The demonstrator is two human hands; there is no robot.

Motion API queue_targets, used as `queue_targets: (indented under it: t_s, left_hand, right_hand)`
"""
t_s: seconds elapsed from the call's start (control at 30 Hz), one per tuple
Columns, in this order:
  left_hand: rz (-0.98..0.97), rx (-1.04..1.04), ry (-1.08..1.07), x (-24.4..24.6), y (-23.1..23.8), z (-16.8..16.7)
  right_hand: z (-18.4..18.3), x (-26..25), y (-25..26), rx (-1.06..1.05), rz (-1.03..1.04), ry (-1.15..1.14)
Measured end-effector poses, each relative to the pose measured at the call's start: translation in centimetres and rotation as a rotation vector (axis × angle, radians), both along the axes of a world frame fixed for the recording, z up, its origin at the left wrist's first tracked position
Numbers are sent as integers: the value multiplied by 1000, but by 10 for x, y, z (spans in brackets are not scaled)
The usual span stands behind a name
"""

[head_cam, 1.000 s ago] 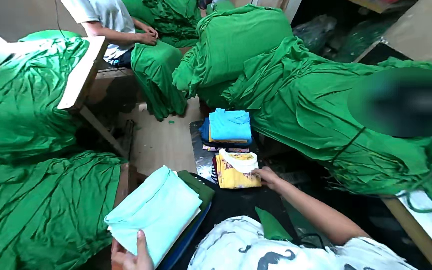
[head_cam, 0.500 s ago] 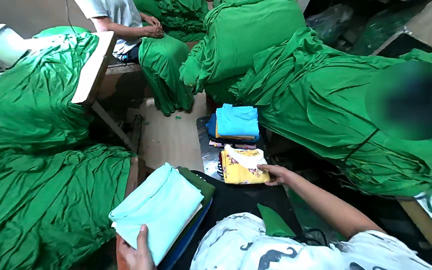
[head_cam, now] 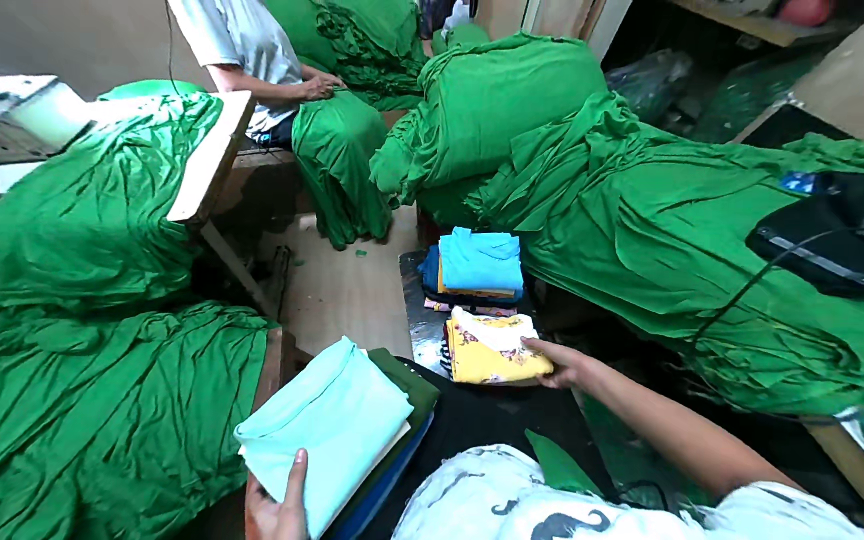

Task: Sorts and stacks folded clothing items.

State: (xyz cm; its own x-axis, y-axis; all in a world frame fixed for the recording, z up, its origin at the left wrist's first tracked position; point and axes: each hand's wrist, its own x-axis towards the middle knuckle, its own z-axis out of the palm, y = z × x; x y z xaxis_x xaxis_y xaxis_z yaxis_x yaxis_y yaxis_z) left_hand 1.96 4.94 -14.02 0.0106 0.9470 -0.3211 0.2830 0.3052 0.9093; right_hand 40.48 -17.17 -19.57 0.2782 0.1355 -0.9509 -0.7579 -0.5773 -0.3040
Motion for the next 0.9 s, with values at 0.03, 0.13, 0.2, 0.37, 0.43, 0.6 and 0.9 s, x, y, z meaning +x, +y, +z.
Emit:
queue_targets:
  t_s: [0.03, 0.13, 0.2, 0.37, 0.43, 0.6, 0.9]
  left_hand:
    - [-3, -7, -12, 0, 2, 0]
    - [-24, -60, -80, -4, 5, 6]
    - [-16, -95, -119, -1, 2, 14]
    - [20, -92, -227, 4, -5, 14]
    - [30, -68, -231, 5, -5, 11]
    - [55, -64, -169, 6, -5, 7]
    - [156, -89, -448, -4, -9, -3]
  right_hand:
    - [-4, 2, 1, 20, 9, 5]
    - [10, 3, 13, 122, 3, -40]
    - [38, -2, 29, 224, 36, -203]
    - [131, -30, 86, 603, 186, -443]
    - [161, -44, 105, 838, 230, -417]
    - [194, -97, 150, 1229, 188, -125]
    - [75, -172, 161, 696, 665, -104]
